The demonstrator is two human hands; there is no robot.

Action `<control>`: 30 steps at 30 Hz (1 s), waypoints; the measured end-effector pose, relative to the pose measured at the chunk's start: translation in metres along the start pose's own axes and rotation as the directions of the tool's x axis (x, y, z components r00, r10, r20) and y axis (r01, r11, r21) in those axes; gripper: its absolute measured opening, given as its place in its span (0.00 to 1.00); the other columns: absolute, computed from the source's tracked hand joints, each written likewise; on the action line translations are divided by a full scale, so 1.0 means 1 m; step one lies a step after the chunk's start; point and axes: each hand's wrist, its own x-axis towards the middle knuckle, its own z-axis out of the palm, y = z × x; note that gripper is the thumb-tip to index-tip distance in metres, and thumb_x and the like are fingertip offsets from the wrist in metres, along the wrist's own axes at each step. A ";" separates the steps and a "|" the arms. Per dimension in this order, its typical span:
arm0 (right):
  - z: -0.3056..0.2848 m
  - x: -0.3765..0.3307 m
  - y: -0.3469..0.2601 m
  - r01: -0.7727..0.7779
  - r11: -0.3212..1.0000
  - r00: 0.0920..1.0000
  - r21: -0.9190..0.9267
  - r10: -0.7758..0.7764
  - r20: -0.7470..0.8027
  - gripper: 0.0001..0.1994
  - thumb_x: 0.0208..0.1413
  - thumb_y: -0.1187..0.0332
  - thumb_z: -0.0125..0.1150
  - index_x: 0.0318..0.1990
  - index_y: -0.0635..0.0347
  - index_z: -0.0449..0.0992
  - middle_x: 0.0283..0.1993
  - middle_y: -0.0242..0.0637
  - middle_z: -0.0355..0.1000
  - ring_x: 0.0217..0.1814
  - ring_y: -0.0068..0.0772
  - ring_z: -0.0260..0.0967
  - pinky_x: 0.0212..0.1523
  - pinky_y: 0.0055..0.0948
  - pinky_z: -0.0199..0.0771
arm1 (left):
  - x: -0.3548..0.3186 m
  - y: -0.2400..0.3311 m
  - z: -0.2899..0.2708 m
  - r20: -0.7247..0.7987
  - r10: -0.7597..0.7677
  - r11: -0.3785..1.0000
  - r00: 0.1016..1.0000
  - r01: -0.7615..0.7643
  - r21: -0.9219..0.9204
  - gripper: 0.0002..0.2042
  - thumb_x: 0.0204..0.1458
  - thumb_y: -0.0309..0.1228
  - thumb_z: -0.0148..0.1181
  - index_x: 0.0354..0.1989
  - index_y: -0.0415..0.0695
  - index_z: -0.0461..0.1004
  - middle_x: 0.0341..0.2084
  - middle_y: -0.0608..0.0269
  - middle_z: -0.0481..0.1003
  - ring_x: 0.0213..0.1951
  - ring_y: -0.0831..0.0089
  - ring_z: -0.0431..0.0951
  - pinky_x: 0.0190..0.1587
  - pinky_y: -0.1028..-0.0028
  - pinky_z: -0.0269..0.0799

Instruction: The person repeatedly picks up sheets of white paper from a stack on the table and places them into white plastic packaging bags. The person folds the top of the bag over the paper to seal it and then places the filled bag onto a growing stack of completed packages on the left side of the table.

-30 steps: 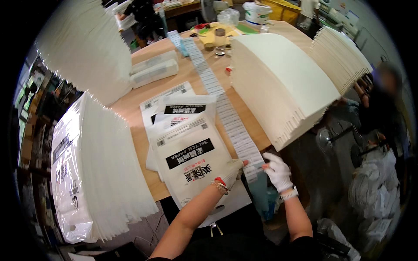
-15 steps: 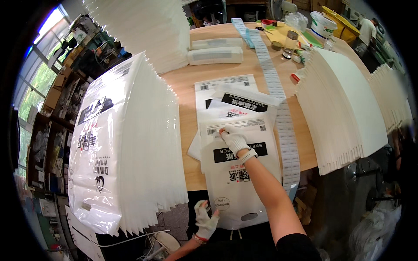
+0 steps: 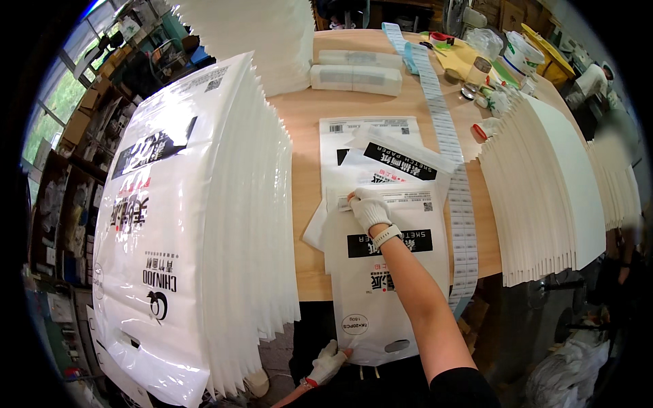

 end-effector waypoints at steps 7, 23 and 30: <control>0.001 -0.003 -0.004 0.058 0.998 0.997 -0.020 -0.059 -0.043 0.09 0.50 0.62 0.50 0.30 0.51 0.77 0.29 0.44 0.73 0.34 0.46 0.70 0.36 0.37 0.70 | 0.004 -0.016 0.009 -0.006 -0.022 0.991 1.000 0.021 -0.129 0.14 0.52 0.37 0.52 0.26 0.37 0.63 0.20 0.51 0.68 0.27 0.57 0.71 0.31 0.64 0.66; -0.105 -0.123 0.062 -0.013 0.994 0.978 0.111 0.035 -0.203 0.16 0.53 0.64 0.51 0.46 0.64 0.67 0.45 0.52 0.67 0.48 0.52 0.63 0.49 0.41 0.62 | -0.031 0.093 -0.055 0.017 0.642 0.765 0.767 -0.639 -0.077 0.09 0.51 0.28 0.53 0.40 0.38 0.70 0.30 0.50 0.72 0.27 0.59 0.73 0.29 0.68 0.69; -0.086 -0.291 0.111 -0.087 0.487 0.967 0.869 0.251 -0.044 0.22 0.54 0.76 0.50 0.57 0.65 0.57 0.44 0.40 0.69 0.45 0.28 0.67 0.46 0.25 0.67 | -0.062 0.197 -0.096 0.330 0.903 0.234 0.276 -0.959 0.162 0.14 0.44 0.37 0.57 0.37 0.44 0.70 0.27 0.55 0.70 0.29 0.54 0.73 0.26 0.65 0.69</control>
